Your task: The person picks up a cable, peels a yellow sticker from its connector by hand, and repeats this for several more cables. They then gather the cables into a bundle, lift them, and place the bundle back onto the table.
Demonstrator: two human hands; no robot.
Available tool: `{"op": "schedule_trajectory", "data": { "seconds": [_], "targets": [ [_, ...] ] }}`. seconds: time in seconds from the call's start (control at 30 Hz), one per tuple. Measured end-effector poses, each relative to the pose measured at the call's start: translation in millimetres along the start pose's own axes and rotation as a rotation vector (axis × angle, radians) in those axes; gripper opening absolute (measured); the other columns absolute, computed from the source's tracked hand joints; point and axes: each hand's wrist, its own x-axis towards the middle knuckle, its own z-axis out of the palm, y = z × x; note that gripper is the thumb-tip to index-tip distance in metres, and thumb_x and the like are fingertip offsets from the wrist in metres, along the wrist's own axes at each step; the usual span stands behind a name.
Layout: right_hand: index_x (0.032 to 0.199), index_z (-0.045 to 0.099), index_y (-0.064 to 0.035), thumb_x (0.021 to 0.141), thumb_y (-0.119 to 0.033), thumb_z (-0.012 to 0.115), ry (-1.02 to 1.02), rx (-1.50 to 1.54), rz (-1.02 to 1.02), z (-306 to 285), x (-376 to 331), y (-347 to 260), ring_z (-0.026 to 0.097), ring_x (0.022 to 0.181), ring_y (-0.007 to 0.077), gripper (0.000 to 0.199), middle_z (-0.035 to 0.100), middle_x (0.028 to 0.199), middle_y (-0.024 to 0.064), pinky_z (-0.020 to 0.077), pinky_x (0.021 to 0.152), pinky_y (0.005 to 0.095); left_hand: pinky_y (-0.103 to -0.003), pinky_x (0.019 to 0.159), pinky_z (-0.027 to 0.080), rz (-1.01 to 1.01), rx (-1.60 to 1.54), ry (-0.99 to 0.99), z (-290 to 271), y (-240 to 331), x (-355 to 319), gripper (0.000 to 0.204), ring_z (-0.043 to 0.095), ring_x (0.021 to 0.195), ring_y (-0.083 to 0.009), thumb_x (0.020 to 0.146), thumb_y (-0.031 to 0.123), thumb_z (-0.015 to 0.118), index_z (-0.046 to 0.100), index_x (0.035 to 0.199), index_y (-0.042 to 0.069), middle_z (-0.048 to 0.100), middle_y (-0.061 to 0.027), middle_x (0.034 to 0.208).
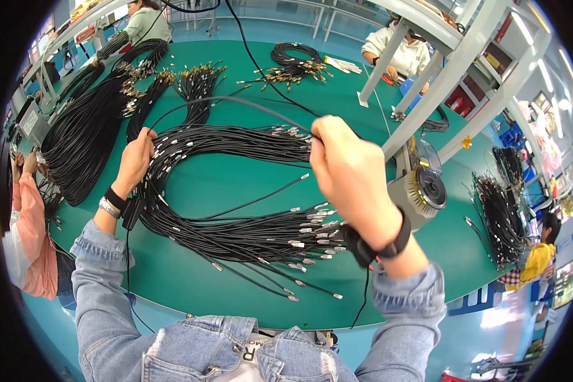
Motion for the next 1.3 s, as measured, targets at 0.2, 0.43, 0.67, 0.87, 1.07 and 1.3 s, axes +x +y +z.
{"op": "schedule_trajectory", "data": {
  "seconds": [0.2, 0.43, 0.67, 0.87, 1.07, 1.3],
  "targets": [
    [0.098, 0.055, -0.0036, 0.078, -0.007, 0.062, -0.31, -0.062, -0.015, 47, 1, 104, 0.061, 0.084, 0.0335, 0.021, 0.061, 0.088, 0.0125, 0.0486, 0.071, 0.0376, -0.045, 0.065, 0.046, -0.039, 0.192, 0.024, 18, -28, 4, 0.016, 0.058, 0.072, -0.0379, 0.09, 0.01, 0.045, 0.048, 0.104, 0.004, 0.06, -0.0158, 0.079],
    [0.111, 0.056, -0.0039, 0.082, -0.022, 0.064, -0.739, 0.126, 0.053, 87, -62, 82, 0.053, 0.108, 0.0327, 0.035, 0.056, 0.114, 0.0157, 0.0427, 0.092, 0.0408, -0.043, 0.086, 0.043, 0.069, 0.231, 0.012, 8, -10, -20, 0.037, 0.052, 0.101, -0.0364, 0.082, 0.016, 0.061, 0.048, 0.115, 0.004, 0.053, -0.0186, 0.112],
    [0.124, 0.049, -0.0013, 0.087, -0.046, 0.053, -0.89, 0.133, 0.12, 120, -94, 79, 0.043, 0.118, 0.0342, 0.059, 0.051, 0.12, 0.0189, 0.0313, 0.101, 0.0472, -0.043, 0.103, 0.033, 0.689, -0.079, -0.702, -5, 120, -67, 0.09, 0.037, 0.125, -0.0363, 0.058, 0.043, 0.08, 0.042, 0.131, 0.007, 0.042, -0.0188, 0.132],
    [0.13, 0.043, -0.0024, 0.082, -0.057, 0.055, -1.13, 0.133, 0.128, 70, -121, 25, 0.045, 0.111, 0.0339, 0.074, 0.05, 0.114, 0.0189, 0.0303, 0.099, 0.0458, -0.041, 0.093, 0.038, 0.63, 0.135, -0.65, 19, 115, -99, 0.084, 0.046, 0.112, -0.0315, 0.064, 0.048, 0.075, 0.043, 0.131, 0.008, 0.048, -0.0157, 0.12],
    [0.131, 0.042, -0.0051, 0.07, -0.05, 0.07, -0.838, 0.134, 0.01, 50, -150, 16, 0.046, 0.108, 0.0337, 0.081, 0.05, 0.112, 0.0184, 0.0333, 0.095, 0.0452, -0.038, 0.078, 0.041, 0.592, 0.193, -0.629, 36, 113, -97, 0.074, 0.051, 0.09, -0.0261, 0.071, 0.048, 0.069, 0.045, 0.126, 0.006, 0.051, -0.0108, 0.097],
    [0.133, 0.043, -0.019, 0.062, -0.032, 0.08, -0.712, -0.031, -0.041, 79, -124, 94, 0.047, 0.109, 0.0308, 0.081, 0.051, 0.117, 0.0126, 0.0341, 0.093, 0.0455, -0.039, 0.081, 0.042, 0.401, 0.194, -0.538, 74, 140, -66, 0.067, 0.051, 0.092, -0.0293, 0.072, 0.042, 0.07, 0.046, 0.122, 0.004, 0.052, -0.0113, 0.098]
  ]
}}
